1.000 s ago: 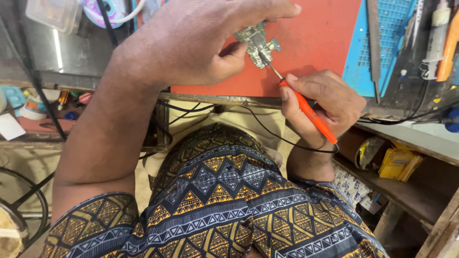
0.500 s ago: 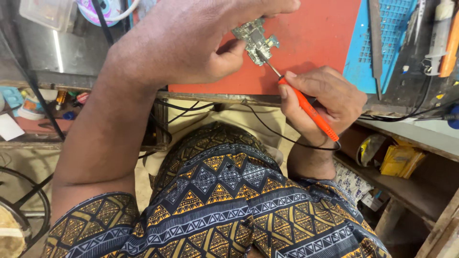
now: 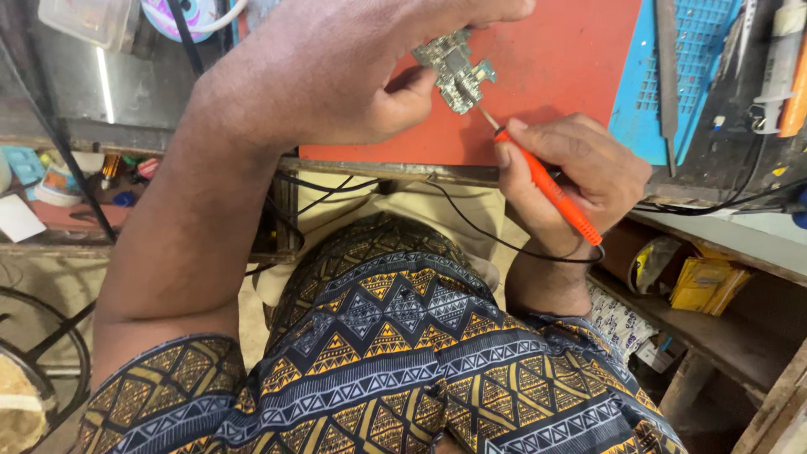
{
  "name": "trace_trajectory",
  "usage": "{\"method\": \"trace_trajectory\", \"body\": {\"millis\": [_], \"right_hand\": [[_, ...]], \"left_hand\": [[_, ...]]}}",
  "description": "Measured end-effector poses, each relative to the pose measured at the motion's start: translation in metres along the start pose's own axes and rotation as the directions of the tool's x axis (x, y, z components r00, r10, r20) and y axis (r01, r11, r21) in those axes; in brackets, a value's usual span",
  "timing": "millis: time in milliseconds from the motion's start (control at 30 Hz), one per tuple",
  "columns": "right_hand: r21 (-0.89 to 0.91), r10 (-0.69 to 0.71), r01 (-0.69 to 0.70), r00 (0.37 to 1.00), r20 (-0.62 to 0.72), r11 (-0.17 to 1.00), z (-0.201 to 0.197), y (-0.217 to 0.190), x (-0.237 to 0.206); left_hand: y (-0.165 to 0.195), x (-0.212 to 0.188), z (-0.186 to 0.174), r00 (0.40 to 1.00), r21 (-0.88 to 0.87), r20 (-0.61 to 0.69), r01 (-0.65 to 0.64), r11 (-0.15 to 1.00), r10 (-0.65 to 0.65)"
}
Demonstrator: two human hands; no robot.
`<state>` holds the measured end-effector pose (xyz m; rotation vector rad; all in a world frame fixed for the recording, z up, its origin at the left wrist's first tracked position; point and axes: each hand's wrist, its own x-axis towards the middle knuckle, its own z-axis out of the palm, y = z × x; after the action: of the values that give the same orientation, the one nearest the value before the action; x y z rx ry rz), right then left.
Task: The person holds a phone motherboard on a red mat and uses a soldering iron to work on its components, repositioning and turning the board repeatedly while soldering different areas.
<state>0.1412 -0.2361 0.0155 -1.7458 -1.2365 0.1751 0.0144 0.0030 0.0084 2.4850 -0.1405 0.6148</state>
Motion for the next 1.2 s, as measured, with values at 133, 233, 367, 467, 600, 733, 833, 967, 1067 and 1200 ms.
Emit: {"method": "trace_trajectory", "body": {"millis": [133,233,367,467,600,733,833,967,1067,1200], "right_hand": [[-0.001,0.026,-0.026,1.000,0.001,1.000,0.000,-0.003,0.002],[0.001,0.024,-0.024,1.000,-0.005,1.000,0.001,-0.002,0.003],[-0.002,0.005,-0.005,1.000,0.010,1.000,0.000,-0.002,0.002],[0.027,0.042,-0.042,0.999,-0.012,0.999,0.001,-0.001,0.000],[0.002,0.032,-0.032,0.999,-0.005,0.999,0.001,-0.001,0.001],[-0.010,0.053,-0.053,0.998,-0.020,0.999,0.003,-0.004,0.003],[-0.003,0.025,-0.025,1.000,-0.009,1.000,0.001,-0.005,0.003],[-0.003,-0.030,0.030,1.000,0.007,1.000,0.000,0.001,0.002],[0.007,-0.046,0.045,0.999,0.030,0.999,-0.002,0.006,-0.002],[0.015,-0.076,0.076,0.997,0.031,0.997,-0.003,0.011,-0.005]], "left_hand": [[0.000,0.001,0.002,1.000,-0.035,0.012,0.024,0.999,-0.024],[0.000,-0.001,0.001,0.999,-0.041,0.026,0.047,0.998,-0.046],[-0.001,0.000,0.002,1.000,-0.025,0.009,0.010,1.000,-0.010],[-0.001,-0.001,0.002,1.000,-0.003,0.015,0.009,1.000,-0.009],[-0.001,-0.001,0.002,1.000,-0.028,0.010,0.003,1.000,-0.002],[0.000,-0.002,0.000,1.000,-0.019,0.015,0.028,0.999,-0.027],[0.000,0.000,0.002,1.000,-0.035,0.007,0.023,0.999,-0.023],[0.000,-0.002,0.001,0.999,-0.016,0.012,0.041,0.999,-0.040],[0.000,-0.002,0.002,1.000,-0.013,-0.006,0.007,1.000,-0.007],[-0.002,-0.002,0.003,1.000,-0.048,0.000,0.008,0.999,-0.008]]}}
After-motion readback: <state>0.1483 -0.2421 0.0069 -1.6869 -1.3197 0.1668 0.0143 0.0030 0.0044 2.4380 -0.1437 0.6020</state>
